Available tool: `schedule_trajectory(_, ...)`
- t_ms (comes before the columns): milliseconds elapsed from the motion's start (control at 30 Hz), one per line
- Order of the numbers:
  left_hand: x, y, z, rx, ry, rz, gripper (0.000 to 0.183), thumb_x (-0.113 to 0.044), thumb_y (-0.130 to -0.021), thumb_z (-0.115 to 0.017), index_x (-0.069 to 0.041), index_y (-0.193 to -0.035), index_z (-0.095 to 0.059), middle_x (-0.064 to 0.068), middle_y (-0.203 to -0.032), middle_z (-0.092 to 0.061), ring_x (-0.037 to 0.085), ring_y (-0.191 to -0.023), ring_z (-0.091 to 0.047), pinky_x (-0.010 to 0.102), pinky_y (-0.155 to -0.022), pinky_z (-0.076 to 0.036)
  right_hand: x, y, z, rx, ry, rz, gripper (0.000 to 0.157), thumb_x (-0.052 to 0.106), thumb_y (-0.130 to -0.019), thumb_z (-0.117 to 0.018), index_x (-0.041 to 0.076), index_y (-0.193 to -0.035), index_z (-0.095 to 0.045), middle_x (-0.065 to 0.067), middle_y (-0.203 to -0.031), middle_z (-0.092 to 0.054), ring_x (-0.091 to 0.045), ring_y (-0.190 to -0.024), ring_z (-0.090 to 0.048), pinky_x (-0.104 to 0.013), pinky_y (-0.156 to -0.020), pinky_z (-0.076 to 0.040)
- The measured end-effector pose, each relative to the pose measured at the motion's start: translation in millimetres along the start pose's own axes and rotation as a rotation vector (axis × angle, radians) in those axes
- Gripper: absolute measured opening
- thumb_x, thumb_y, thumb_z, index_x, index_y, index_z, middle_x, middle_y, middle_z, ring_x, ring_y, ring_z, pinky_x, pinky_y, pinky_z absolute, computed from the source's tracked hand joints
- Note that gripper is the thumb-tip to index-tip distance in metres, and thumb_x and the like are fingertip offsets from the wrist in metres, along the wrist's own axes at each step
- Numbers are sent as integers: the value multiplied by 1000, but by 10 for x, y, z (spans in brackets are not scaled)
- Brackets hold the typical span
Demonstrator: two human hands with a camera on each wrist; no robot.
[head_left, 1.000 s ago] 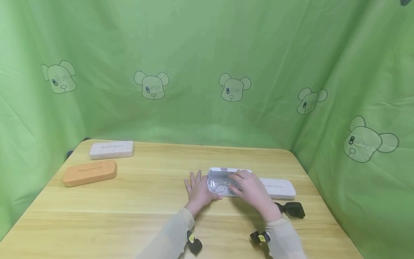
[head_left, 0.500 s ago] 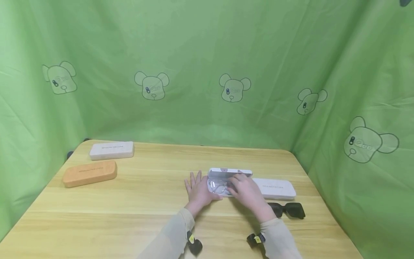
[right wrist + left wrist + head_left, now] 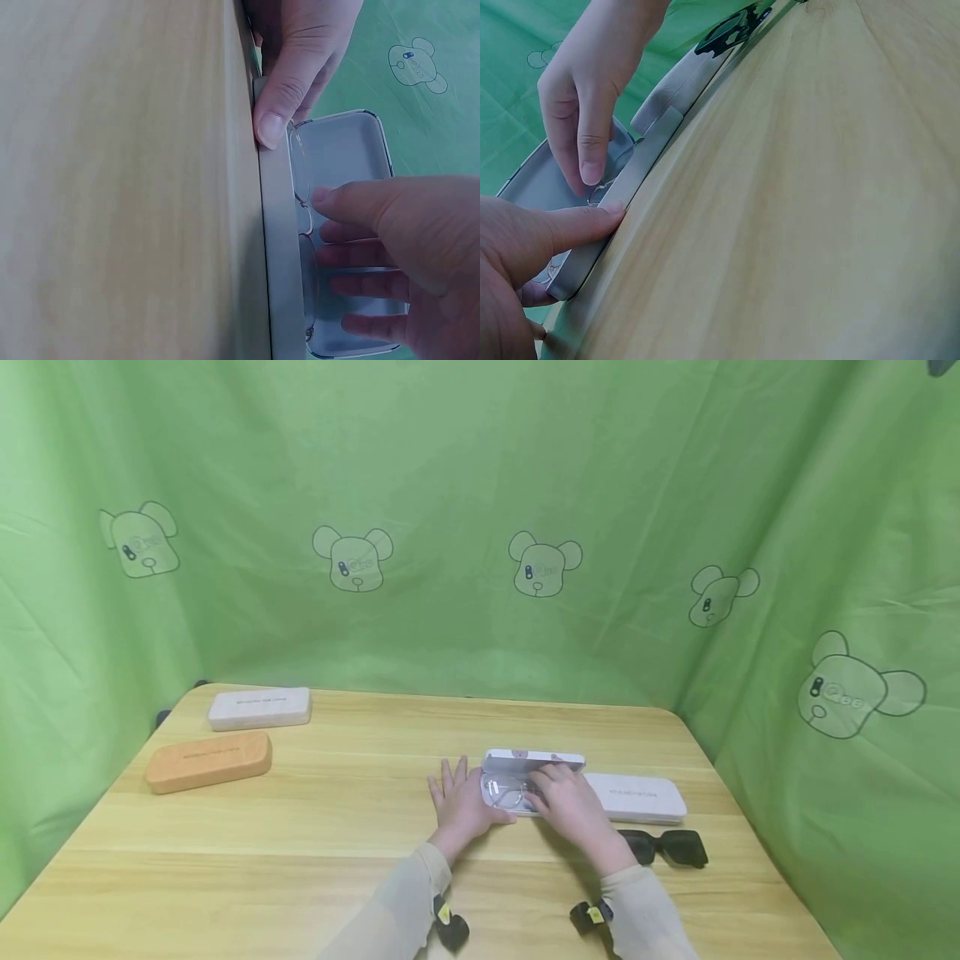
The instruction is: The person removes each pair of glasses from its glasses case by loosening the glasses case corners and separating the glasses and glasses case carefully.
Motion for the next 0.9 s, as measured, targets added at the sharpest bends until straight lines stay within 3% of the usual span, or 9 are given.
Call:
schedule_trajectory(333,-4,14,13,0,13,2,97,-51,-57,-88,-11,-138,-51,18,-158,-30,46,-149,-10,67,-119,0,18,14,-9,28,9,0,28,26,-87,-71,6,-107,-71,-10,-109,-70,-30,-106,-62,-51,-89,-53)
schedule_trajectory(900,16,-20,-22,-3,10,9,99,-52,-56,-88,-13,-139,-51,17,-159,-29,45,-150,-8,67,-119,1,45,-3,46,-14,-26,-21,15,18,-84,-74,10,-95,-71,-7,-102,-70,-28,-98,-64,-48,-83,-55)
Point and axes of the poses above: each hand's wrist, its own y-axis away from the middle knuckle, its own z-axis out of the back of the hand, x = y × z, the point moved 4 cm from there along -y, towards the middle knuckle
